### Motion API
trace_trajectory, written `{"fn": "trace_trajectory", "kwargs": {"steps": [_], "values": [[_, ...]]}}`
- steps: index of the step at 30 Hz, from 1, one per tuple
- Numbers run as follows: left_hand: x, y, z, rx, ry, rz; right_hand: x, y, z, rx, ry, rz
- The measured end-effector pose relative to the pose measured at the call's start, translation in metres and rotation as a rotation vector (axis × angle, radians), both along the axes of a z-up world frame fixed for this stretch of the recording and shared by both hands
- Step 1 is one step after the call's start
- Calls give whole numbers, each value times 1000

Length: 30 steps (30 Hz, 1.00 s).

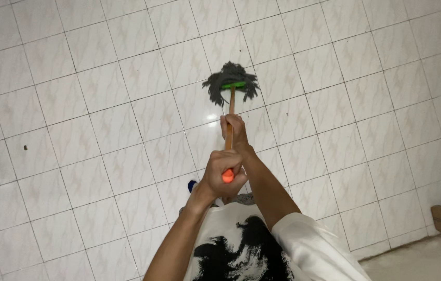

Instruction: The person mops a tiled floor using a string mop with a wooden handle. They move the mop back and forth across the floor, cleaning around a shoe rack and a wall corner.

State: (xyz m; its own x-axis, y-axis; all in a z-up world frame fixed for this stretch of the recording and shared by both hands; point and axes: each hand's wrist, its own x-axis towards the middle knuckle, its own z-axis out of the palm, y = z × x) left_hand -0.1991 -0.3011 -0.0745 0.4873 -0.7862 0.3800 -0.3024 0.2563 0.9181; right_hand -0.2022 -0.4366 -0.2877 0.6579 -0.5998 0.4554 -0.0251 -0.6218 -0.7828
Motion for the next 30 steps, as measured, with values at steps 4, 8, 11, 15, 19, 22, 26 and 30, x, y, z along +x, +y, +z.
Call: {"fn": "trace_trajectory", "kwargs": {"steps": [4, 8, 11, 15, 19, 22, 26, 30], "values": [[-15, 18, -51, 26, 55, 54, -13, 7, -1, 281, 157, 123], [-6, 37, -55, 16, 89, 60, -11, 17, 6, 329, 351, 102], [12, 49, -34, 77, 180, 66, -2, 36, 1, 210, 208, 64], [23, 69, 13, 57, 197, 55, 1, 68, 5, 1522, -289, 44], [36, 85, 56, -58, 267, 82, -15, 115, 40, 113, 94, 16], [47, 107, 81, 3, 446, 116, -17, 152, 53, 246, 132, 28], [57, 117, 93, -65, 511, 148, -29, 189, 58, 360, 220, 53], [70, 105, 89, -90, 498, 184, -33, 199, 65, 516, 343, 78]]}}
